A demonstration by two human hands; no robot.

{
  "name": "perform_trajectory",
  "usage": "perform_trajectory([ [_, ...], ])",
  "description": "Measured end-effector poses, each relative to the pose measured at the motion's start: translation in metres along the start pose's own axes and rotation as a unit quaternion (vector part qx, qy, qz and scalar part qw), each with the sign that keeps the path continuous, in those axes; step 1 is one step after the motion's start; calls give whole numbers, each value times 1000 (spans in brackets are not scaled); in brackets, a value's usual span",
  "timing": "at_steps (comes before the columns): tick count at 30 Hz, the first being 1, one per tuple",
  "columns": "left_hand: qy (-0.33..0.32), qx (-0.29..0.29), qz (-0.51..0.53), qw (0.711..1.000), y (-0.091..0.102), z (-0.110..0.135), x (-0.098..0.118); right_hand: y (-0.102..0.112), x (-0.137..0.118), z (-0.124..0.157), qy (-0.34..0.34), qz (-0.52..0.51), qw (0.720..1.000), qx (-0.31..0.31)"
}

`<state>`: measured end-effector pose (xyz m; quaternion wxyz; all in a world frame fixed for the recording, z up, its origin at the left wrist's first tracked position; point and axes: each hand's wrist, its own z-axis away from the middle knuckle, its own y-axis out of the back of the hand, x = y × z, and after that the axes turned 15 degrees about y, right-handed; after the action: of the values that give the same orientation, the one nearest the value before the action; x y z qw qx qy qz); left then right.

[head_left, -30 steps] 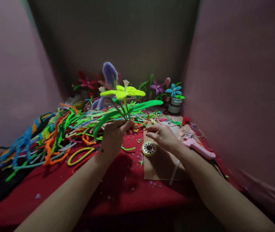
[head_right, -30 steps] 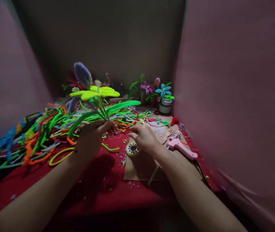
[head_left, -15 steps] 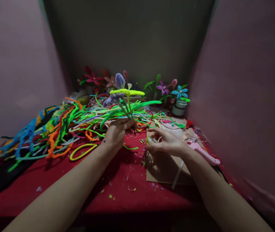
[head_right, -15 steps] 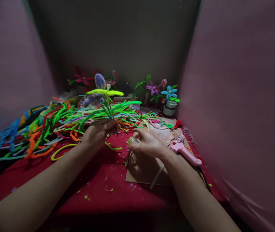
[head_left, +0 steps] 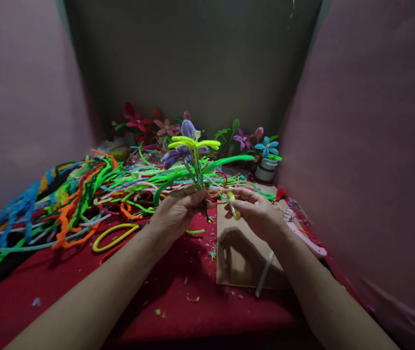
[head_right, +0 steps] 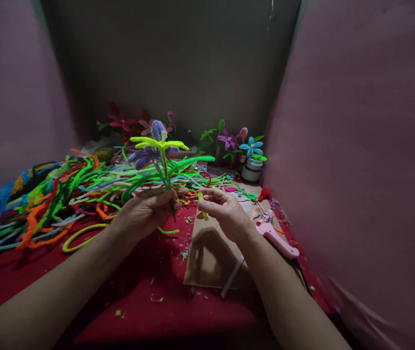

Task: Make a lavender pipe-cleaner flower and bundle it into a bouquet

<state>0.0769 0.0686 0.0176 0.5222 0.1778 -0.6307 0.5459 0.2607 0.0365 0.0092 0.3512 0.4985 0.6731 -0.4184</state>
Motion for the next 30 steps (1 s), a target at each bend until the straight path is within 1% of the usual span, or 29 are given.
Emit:
perform_trajectory([
  [3,17,-44,-5,999,-10,7,-3,-4,0,0,-9,-12,1000,-2],
  [5,19,-65,0,998,-14,10,-6,-6,0,1,-11,-17,1000,-22],
  [7,12,-73,-4,997,-15,10,-9,-7,1,1,-13,-17,999,-39],
  [12,-21,-63,-38,997,-12,6,-11,-7,3,1,-21,-2,999,-26],
  [16,-41,-45,-30,998,-11,4,-6,-5,2,2,-32,-21,998,-58],
  [21,-58,-23,-44,997,-7,3,4,-2,-1,3,-43,3,997,-59],
  [25,-38,-26,-36,998,-4,4,6,-5,-4,2,-56,-6,997,-43],
  [27,-20,-43,-38,998,-5,5,4,-7,-4,2,-57,-21,997,-40],
  [30,8,-82,-43,996,-7,7,-2,-8,-3,2,-56,-48,997,-40],
])
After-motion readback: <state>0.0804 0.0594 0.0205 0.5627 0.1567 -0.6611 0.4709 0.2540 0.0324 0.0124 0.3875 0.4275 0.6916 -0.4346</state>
